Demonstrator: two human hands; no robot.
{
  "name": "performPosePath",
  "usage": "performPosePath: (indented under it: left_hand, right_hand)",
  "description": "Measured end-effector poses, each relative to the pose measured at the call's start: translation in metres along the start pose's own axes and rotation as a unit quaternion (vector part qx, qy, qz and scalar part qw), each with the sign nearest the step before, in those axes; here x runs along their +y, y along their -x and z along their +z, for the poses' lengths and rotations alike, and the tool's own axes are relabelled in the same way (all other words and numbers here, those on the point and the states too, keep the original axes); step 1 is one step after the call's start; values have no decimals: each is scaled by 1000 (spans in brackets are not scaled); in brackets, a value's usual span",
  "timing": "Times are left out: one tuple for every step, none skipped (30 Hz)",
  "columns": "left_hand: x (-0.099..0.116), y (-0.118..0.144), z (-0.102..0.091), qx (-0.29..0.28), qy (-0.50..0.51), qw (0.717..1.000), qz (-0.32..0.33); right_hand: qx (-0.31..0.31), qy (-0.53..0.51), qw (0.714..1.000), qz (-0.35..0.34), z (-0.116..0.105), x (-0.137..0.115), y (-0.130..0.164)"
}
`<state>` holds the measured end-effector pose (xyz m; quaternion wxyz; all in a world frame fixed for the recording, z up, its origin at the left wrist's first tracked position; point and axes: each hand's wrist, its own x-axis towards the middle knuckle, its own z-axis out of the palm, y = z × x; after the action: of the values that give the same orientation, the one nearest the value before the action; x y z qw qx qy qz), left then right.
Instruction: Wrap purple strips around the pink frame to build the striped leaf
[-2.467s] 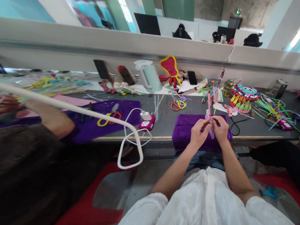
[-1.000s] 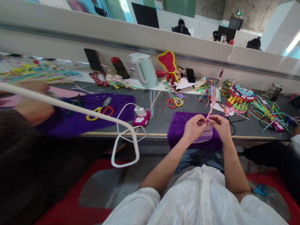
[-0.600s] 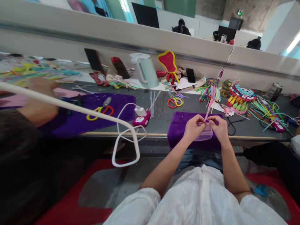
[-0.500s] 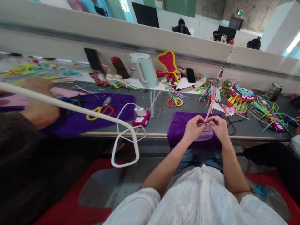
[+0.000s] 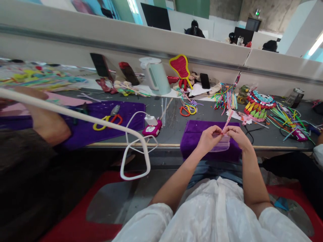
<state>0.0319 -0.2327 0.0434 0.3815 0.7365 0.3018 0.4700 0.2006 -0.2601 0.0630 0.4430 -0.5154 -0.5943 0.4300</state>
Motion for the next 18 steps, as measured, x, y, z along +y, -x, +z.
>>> performPosePath:
  left_hand:
    - [0,0,-1,-5,8,1000,-1]
    - [-1,0,-1,-11,15,1000,-2]
    - [-1,-1,-1,-18,22,1000,-4]
    - [-2,-1,-2,-23,26,999,-5]
    - [-3,-1,-2,-29,28,999,-7]
    - [-3,-1,-2,-32,28,999,-9]
    - [-4,-1,-2,-33,27,999,-11]
    - [-5,-2,-2,-32,27,999,-13]
    - [-6,-2,-2,-32,29,999,-16]
    - [-7,-2,-2,-32,32,999,-19]
    - [-9,-1,-3,-32,34,999,-22]
    - [-10,-1,-3,-32,33,999,-23]
    - [-12,-1,-3,-32,28,999,-22]
    - [-13,0,-4,-32,20,999,-19]
    - [-14,0,-5,-31,11,999,-13]
    - [-14,0,-6,-31,4,999,-6]
    - [-14,-1,-7,-32,-3,999,3]
    - [-13,-2,-8,-32,-11,999,15]
  right_hand:
    - [-10,-14,1000,7,-1,0,0]
    - [-20,-29,999,14,-1,1,-1]
    - [-27,-43,999,18,-2,2,-1]
    - [-33,-55,998,21,-2,2,-1]
    - [-36,-67,997,23,-1,4,-2]
    - [-37,-78,996,25,-1,5,-2]
    - [-38,-90,995,28,0,6,-3]
    - [-37,-102,994,30,1,8,-3]
    - [-37,-114,992,32,2,9,-4]
    - [-36,-121,991,34,2,11,-5]
    - [-35,-122,991,36,2,12,-7]
    - [-35,-117,992,40,2,14,-8]
    - [-39,-108,992,46,2,15,-9]
    - [-45,-98,993,53,1,16,-10]
    - [-54,-90,993,60,0,16,-11]
    - [-63,-85,992,69,-2,16,-11]
    - [-73,-85,991,77,-3,15,-12]
    - [-82,-87,989,85,-4,14,-12]
